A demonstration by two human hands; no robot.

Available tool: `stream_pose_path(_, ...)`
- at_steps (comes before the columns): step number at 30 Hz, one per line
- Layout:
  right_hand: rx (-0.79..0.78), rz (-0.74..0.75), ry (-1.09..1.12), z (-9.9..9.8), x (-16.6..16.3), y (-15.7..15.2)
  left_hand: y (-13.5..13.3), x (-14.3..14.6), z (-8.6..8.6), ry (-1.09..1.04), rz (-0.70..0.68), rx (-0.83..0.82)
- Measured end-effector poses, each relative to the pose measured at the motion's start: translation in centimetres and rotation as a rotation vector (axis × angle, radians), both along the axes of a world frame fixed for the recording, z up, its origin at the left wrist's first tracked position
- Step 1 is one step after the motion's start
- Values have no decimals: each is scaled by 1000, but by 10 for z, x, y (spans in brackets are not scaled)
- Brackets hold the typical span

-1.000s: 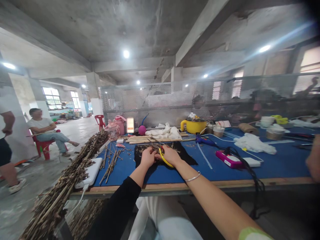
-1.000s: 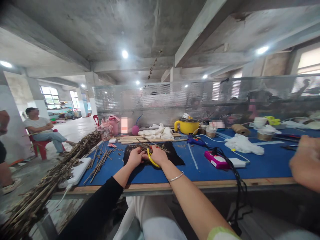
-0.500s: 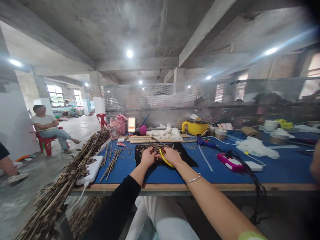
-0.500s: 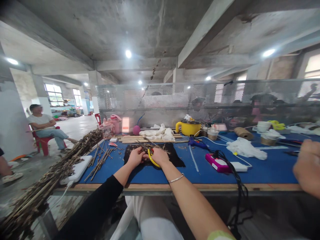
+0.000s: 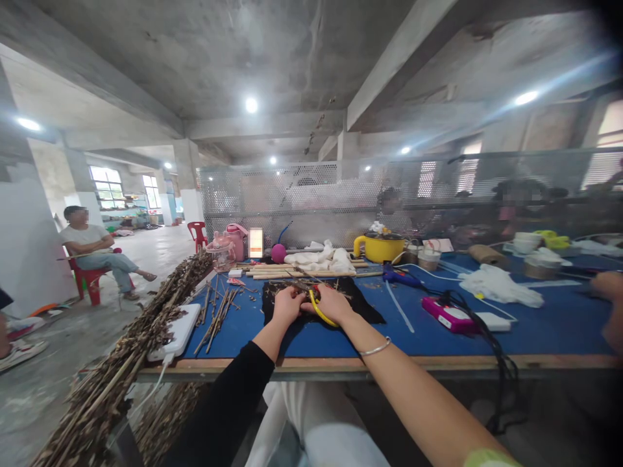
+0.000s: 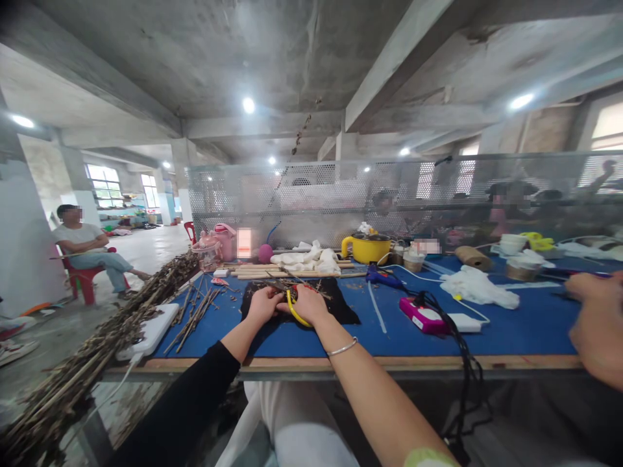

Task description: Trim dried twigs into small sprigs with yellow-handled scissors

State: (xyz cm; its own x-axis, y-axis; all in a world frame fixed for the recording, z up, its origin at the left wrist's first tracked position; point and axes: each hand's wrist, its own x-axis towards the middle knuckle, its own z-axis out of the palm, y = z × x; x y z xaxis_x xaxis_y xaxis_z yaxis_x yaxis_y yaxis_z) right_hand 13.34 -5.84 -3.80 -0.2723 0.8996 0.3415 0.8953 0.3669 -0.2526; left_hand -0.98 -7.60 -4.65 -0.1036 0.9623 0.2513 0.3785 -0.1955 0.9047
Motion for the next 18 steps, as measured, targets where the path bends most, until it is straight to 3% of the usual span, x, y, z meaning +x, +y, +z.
stream_pose_path(8, 12, 16, 6, 2, 0, -3, 3, -1, -3, 18, -6, 24)
stream_pose_path(18, -22, 14, 31, -1, 1, 0, 3, 4, -5, -193, -150, -44)
